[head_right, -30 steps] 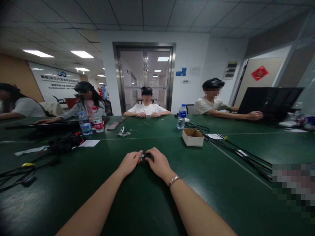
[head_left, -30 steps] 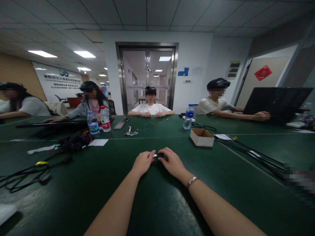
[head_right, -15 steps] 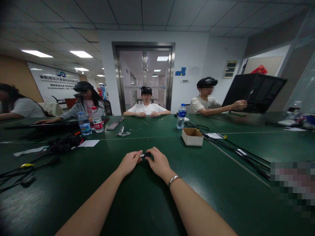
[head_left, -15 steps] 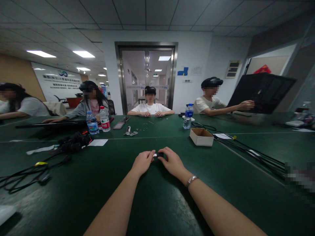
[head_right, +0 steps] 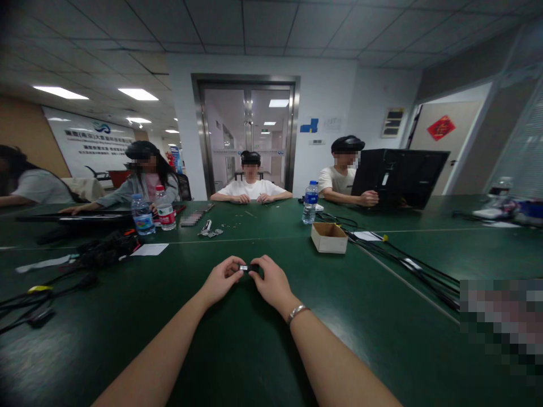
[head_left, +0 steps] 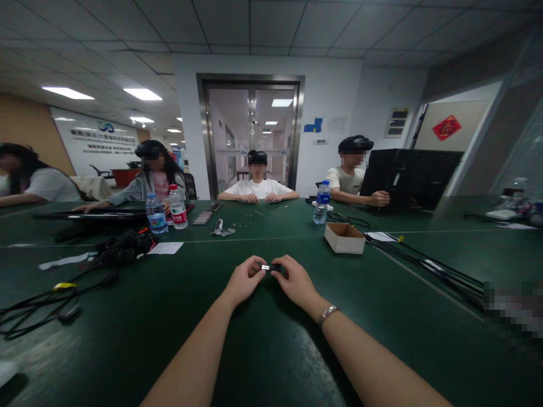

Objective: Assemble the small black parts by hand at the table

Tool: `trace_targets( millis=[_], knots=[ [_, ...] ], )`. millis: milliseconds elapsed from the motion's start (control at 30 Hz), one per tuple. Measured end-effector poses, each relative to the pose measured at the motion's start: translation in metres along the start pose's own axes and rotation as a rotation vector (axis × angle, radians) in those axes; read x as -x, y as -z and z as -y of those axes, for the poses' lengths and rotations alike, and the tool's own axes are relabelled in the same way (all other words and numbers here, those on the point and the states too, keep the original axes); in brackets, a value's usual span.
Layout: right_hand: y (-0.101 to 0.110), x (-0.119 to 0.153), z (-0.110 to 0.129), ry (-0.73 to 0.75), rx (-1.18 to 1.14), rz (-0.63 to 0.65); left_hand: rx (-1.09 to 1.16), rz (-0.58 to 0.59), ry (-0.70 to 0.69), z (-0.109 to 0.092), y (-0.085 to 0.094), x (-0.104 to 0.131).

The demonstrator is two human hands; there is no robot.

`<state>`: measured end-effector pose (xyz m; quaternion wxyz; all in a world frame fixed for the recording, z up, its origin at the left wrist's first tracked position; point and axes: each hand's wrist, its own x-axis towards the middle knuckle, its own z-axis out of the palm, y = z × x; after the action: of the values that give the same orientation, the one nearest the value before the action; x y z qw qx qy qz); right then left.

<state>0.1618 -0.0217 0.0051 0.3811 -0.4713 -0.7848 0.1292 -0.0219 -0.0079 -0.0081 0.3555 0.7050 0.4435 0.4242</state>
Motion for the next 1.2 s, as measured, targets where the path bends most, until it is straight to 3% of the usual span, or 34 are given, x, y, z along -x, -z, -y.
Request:
trace_targets(
  millis=[133,300,733,1200],
  knots=[
    [0.000,0.000,0.001,0.002,0.017,0.014,0.027,0.027,0.040,-0.002,-0.001,0.000],
    [0.001,0.001,0.003,0.009,0.036,0.018,-0.136,0.011,0.098,-0.008,0.000,0.002],
    [0.000,0.002,0.004,0.026,0.064,0.022,-0.230,0.005,0.123,-0.006,0.000,0.001],
    [-0.002,0.001,0.000,0.007,0.069,0.026,0.025,0.033,0.024,0.001,-0.002,-0.002]
  ],
)
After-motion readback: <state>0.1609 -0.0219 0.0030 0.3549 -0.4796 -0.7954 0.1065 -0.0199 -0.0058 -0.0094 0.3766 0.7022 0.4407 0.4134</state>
